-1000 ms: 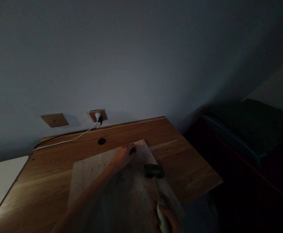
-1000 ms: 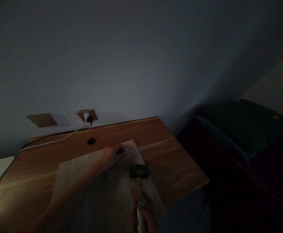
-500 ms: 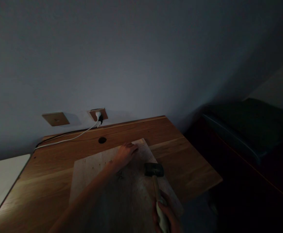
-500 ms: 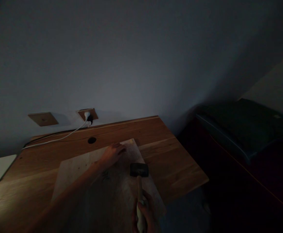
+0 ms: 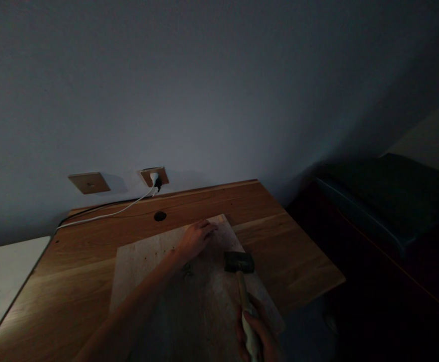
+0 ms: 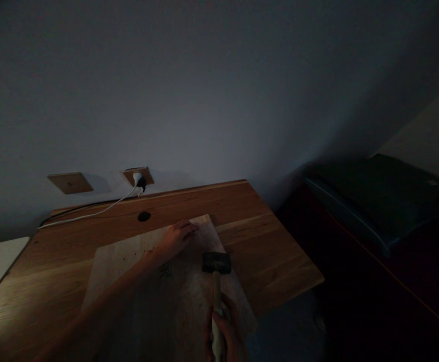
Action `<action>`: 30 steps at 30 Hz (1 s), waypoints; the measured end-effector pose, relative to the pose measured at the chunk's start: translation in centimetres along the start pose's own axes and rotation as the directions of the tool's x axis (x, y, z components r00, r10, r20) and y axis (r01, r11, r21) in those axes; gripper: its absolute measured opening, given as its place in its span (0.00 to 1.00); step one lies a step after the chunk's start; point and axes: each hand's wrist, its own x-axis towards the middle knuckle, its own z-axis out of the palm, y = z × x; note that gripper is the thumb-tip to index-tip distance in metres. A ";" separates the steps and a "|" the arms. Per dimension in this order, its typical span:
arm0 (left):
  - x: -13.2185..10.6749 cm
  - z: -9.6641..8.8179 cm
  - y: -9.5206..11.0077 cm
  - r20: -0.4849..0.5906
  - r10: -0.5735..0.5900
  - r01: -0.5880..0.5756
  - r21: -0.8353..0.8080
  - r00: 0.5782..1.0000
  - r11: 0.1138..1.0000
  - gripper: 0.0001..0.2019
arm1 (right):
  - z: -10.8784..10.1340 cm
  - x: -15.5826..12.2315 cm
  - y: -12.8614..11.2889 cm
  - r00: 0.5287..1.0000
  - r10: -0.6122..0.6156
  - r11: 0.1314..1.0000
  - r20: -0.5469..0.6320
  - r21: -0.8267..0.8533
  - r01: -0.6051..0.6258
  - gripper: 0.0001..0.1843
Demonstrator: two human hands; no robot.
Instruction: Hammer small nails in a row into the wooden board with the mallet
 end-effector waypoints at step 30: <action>-12.5 -9.6 -2.8 0.092 -0.242 0.217 0.222 0.966 0.951 0.13 | -1.7 1.7 0.9 0.970 0.228 0.967 0.090 0.096 -0.236 0.27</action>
